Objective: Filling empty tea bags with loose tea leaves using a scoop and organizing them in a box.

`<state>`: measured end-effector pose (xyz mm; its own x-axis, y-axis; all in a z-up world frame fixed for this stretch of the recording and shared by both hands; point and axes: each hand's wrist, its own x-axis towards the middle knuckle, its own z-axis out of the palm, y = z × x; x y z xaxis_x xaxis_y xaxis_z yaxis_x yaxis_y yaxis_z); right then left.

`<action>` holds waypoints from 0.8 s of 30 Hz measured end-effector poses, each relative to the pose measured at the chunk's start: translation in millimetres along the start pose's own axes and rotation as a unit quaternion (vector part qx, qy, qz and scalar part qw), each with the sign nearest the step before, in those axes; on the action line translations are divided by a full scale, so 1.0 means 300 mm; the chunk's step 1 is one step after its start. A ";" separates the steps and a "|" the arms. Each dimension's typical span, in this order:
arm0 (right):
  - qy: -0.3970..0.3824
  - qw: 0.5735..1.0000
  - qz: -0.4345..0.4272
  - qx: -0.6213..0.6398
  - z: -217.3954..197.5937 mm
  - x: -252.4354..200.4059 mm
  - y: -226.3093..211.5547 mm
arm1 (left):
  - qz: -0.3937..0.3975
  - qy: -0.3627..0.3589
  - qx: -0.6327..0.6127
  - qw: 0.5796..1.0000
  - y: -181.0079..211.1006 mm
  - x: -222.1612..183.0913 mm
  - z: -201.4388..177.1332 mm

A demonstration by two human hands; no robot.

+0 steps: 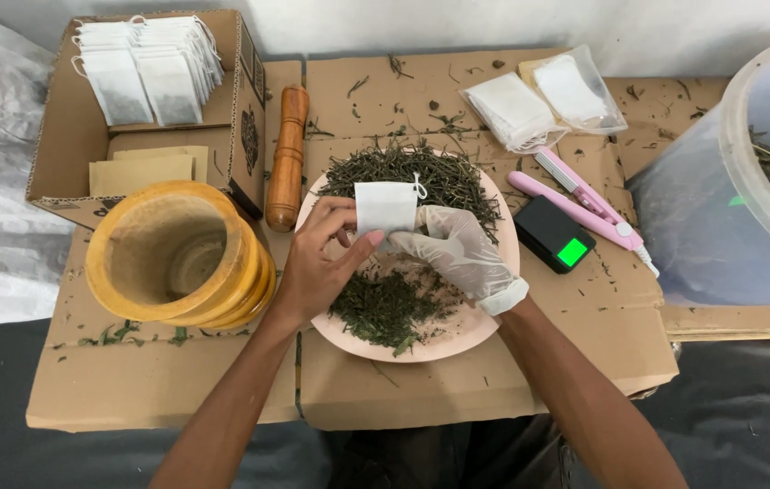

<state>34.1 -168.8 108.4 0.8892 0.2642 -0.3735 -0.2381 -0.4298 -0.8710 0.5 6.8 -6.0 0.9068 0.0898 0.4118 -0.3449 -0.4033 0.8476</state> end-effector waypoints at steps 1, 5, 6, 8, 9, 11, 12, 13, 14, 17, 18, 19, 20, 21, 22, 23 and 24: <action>-0.001 1.000 -0.001 0.000 0.010 0.048 0.062 | 0.000 0.001 0.001 1.000 0.002 -0.001 0.000; 0.002 0.997 -0.074 -0.037 0.030 0.136 0.181 | -0.008 0.005 -0.010 1.000 0.014 0.000 0.000; 0.002 0.997 -0.072 -0.033 0.029 0.131 0.177 | -0.005 0.005 -0.007 1.000 0.019 0.002 -0.001; 0.001 0.997 -0.070 -0.026 0.028 0.119 0.161 | -0.003 0.001 -0.011 1.000 0.041 0.003 0.001; 0.002 0.998 -0.067 -0.018 0.027 0.113 0.154 | -0.001 -0.004 -0.014 1.000 0.053 0.003 0.003; -0.006 0.997 -0.071 0.001 0.022 0.106 0.145 | -0.002 -0.014 -0.011 1.000 0.042 0.004 -0.001; -0.013 0.997 -0.075 0.021 0.017 0.103 0.141 | -0.002 -0.024 -0.008 1.000 0.037 0.006 0.000; -0.012 0.997 -0.076 0.021 0.018 0.095 0.139 | -0.001 -0.025 -0.008 1.000 0.052 0.007 -0.004; -0.010 0.997 -0.069 0.040 0.019 0.087 0.137 | 0.000 -0.032 -0.006 0.999 0.069 0.008 -0.006; -0.002 0.995 -0.065 0.074 0.020 0.118 0.184 | -0.008 -0.041 -0.010 0.999 0.071 0.006 -0.004; 0.004 0.994 -0.068 0.089 0.019 0.137 0.208 | -0.016 -0.041 -0.019 0.999 0.064 0.005 0.000; 0.007 0.994 -0.068 0.089 -0.009 0.140 0.182 | -0.014 -0.042 -0.020 0.999 0.061 0.003 0.000; -0.010 0.985 -0.038 0.168 -0.038 0.142 0.156 | -0.012 -0.032 -0.015 0.999 0.057 0.002 0.000; -0.025 0.969 -0.006 0.246 -0.070 0.142 0.133 | -0.009 -0.023 -0.012 1.000 0.053 -0.001 0.006; -0.021 0.969 -0.007 0.245 -0.080 0.169 0.185 | -0.008 -0.025 -0.015 1.000 0.052 -0.001 0.008; -0.002 0.971 -0.047 0.233 -0.088 0.195 0.237 | -0.008 -0.020 -0.009 1.000 0.050 -0.004 0.008; 0.017 0.971 -0.087 0.220 -0.096 0.221 0.289 | -0.009 -0.015 -0.002 1.000 0.048 -0.006 0.007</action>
<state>83.8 -213.4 17.4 0.9416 0.2682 -0.2035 -0.2196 0.0312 -0.9751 -5.5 -1.2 4.8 0.9195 0.0694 0.3869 -0.3302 -0.3974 0.8562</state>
